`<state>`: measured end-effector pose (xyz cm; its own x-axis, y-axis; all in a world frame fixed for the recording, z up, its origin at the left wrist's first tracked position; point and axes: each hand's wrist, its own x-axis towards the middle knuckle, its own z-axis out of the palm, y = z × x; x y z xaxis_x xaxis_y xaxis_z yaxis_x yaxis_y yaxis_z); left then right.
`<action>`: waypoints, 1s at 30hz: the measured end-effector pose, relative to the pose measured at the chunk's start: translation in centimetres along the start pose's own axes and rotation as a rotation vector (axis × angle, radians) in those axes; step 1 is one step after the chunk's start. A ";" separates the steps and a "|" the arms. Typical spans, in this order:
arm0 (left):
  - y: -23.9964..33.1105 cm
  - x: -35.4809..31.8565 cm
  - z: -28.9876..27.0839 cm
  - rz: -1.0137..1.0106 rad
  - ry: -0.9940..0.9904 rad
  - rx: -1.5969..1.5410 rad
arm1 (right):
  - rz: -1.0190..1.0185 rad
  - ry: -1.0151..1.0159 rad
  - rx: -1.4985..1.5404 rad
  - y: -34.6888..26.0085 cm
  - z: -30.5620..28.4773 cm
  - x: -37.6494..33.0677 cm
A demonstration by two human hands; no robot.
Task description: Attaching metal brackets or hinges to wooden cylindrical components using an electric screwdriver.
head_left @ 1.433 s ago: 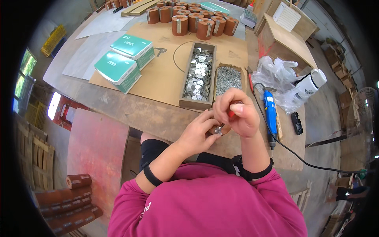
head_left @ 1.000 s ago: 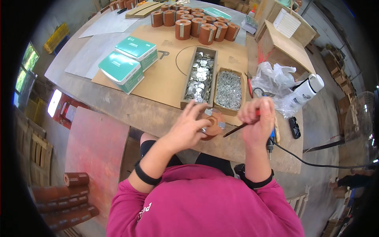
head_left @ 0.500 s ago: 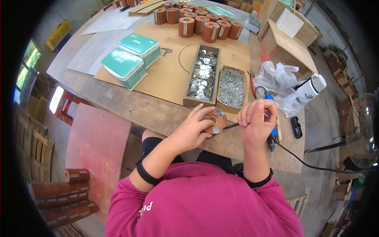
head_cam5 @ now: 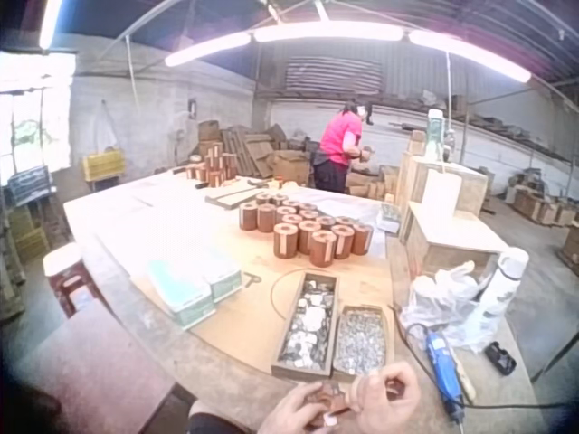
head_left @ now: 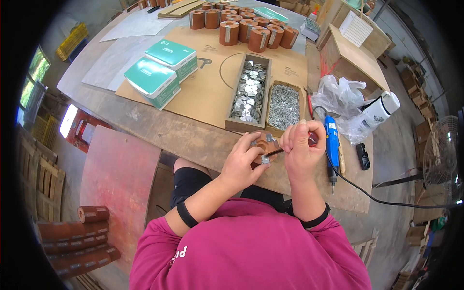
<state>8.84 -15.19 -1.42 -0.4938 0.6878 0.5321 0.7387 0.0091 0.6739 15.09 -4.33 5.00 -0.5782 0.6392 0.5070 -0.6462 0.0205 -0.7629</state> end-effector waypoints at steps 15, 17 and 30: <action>-0.5 0.6 -0.3 -0.058 -0.121 -0.229 | 0.008 -0.074 -0.575 -1.2 1.1 -0.3; -0.4 0.8 -0.5 -0.045 -0.113 -0.199 | 0.027 -0.058 -0.549 -1.0 1.1 -0.1; -1.3 0.3 -0.1 0.009 -0.131 -0.307 | -0.110 -0.137 -0.468 -0.7 1.8 0.3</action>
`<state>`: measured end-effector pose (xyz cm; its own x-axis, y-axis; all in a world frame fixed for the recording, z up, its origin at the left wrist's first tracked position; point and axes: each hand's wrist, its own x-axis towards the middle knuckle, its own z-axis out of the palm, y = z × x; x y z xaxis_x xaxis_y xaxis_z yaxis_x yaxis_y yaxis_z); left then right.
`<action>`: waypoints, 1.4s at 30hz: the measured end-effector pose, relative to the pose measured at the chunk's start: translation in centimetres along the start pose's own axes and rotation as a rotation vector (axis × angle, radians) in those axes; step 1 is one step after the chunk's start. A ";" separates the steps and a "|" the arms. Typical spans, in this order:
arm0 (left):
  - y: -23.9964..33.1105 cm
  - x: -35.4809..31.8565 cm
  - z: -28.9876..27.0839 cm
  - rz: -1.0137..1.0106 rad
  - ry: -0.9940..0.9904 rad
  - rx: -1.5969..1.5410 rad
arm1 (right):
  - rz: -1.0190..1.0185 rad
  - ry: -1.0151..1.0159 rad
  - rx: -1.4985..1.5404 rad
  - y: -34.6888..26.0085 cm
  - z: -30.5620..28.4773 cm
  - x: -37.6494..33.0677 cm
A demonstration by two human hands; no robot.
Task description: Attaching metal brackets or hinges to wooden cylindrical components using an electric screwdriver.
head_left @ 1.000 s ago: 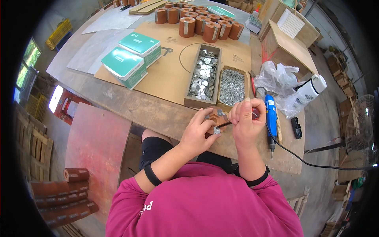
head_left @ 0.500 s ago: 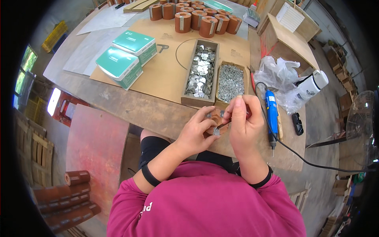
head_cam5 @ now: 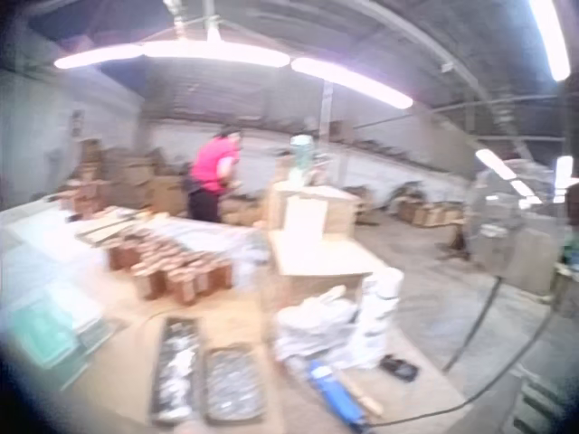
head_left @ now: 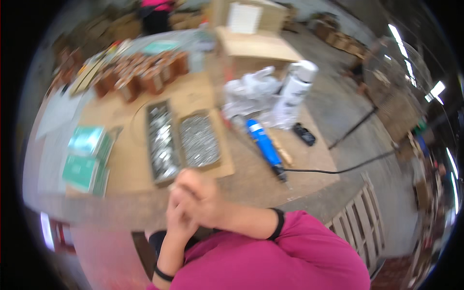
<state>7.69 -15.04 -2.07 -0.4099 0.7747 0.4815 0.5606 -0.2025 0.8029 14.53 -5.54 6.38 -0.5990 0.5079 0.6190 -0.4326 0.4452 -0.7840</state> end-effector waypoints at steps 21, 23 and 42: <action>1.1 0.6 -1.5 -0.076 -0.246 0.069 | 0.102 -0.583 0.375 0.8 -1.4 2.1; 1.9 0.7 -0.9 -0.054 -0.202 0.038 | 0.109 -0.606 0.350 0.7 -1.3 2.0; 1.2 0.7 -0.6 -0.060 -0.141 0.135 | 0.146 -0.184 0.365 1.3 -2.3 -0.6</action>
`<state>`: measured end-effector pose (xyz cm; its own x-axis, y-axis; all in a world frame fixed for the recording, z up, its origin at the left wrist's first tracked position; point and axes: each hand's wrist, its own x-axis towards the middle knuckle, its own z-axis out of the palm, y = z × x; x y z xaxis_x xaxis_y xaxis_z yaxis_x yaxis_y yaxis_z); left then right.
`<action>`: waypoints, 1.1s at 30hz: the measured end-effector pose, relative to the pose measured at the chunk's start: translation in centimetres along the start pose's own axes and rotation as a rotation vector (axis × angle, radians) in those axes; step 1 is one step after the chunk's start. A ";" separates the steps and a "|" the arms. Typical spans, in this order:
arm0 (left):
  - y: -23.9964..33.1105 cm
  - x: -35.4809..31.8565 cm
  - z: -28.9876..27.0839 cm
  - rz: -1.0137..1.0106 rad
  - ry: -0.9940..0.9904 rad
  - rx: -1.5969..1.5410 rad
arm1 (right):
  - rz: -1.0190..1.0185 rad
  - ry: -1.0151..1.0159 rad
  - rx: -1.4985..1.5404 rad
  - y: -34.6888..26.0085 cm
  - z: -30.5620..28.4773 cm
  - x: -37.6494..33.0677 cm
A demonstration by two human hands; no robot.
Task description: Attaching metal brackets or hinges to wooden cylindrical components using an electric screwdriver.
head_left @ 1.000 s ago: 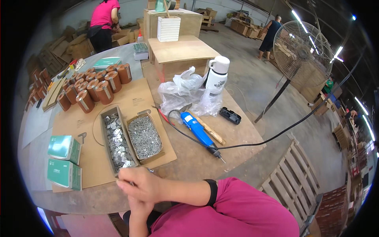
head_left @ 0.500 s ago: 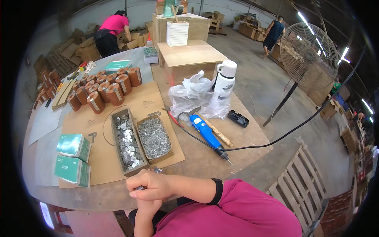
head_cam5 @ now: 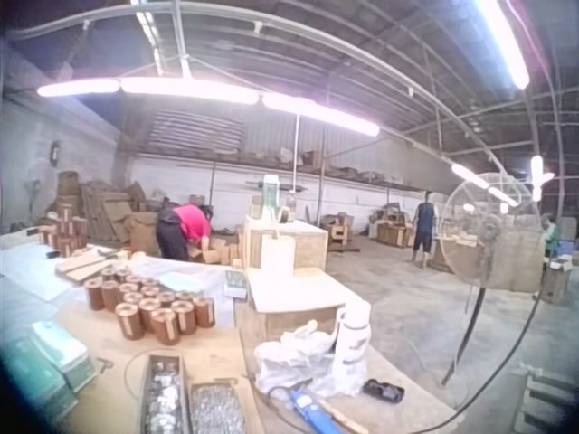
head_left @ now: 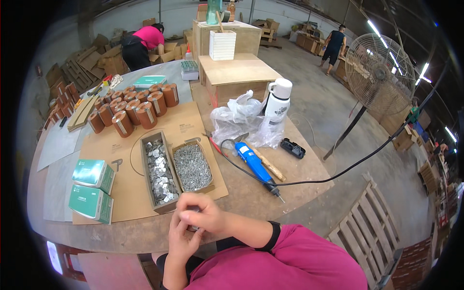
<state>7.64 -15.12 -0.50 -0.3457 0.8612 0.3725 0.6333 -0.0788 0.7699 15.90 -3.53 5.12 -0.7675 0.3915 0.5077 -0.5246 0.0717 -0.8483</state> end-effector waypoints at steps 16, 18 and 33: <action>0.3 -1.1 0.7 -0.372 0.142 0.289 | -0.170 0.347 -0.911 5.1 -10.6 -5.7; 0.4 -0.6 0.8 -0.416 0.147 0.356 | -0.127 0.324 -0.976 6.3 -11.5 -7.4; -0.2 6.9 -10.3 -0.159 0.441 0.093 | 0.125 0.504 -1.223 8.8 -12.5 -8.2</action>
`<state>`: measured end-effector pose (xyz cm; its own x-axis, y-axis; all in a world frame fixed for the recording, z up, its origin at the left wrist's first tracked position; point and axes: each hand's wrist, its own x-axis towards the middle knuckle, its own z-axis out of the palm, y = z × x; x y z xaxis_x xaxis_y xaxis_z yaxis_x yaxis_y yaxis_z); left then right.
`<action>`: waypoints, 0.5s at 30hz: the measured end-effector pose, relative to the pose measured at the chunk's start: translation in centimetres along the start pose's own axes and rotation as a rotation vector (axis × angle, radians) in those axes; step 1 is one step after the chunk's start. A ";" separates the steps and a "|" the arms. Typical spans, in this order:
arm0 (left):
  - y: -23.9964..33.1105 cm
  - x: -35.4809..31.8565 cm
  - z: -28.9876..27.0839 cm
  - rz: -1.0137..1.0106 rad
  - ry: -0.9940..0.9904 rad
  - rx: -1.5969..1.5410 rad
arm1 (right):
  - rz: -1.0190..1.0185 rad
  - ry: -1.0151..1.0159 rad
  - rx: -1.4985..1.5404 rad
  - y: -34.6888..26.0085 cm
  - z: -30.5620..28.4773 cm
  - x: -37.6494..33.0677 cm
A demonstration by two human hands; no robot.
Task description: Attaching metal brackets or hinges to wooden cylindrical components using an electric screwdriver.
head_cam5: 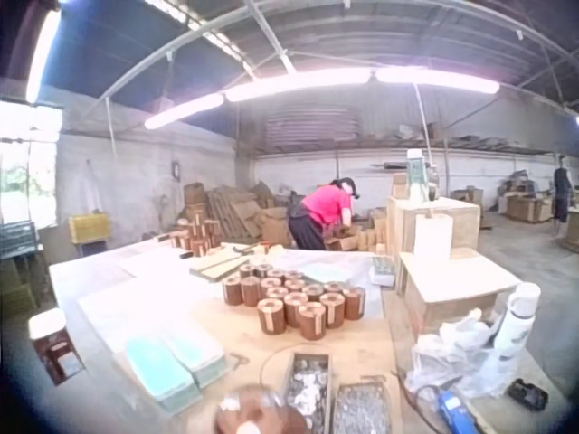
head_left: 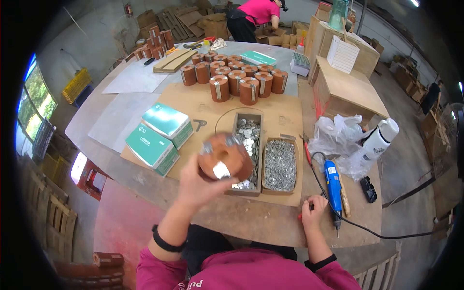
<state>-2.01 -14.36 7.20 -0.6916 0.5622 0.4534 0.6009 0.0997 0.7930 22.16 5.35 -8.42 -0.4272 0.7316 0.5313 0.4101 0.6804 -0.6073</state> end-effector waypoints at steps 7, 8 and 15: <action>-6.9 11.5 2.3 -0.104 0.078 0.171 | 0.054 -0.002 -0.076 0.0 0.8 0.1; -8.3 12.9 3.0 -0.168 0.054 0.132 | 0.042 -0.014 -0.065 -0.1 0.8 0.2; -15.3 21.8 8.4 -0.509 -0.041 -0.028 | 0.067 -0.066 -0.044 -0.2 0.8 0.2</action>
<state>-22.92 3.30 1.58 -0.8773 0.4799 -0.0096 0.1804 0.3482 0.9199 21.39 5.31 -8.65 -0.4494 0.7723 0.4490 0.4739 0.6322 -0.6130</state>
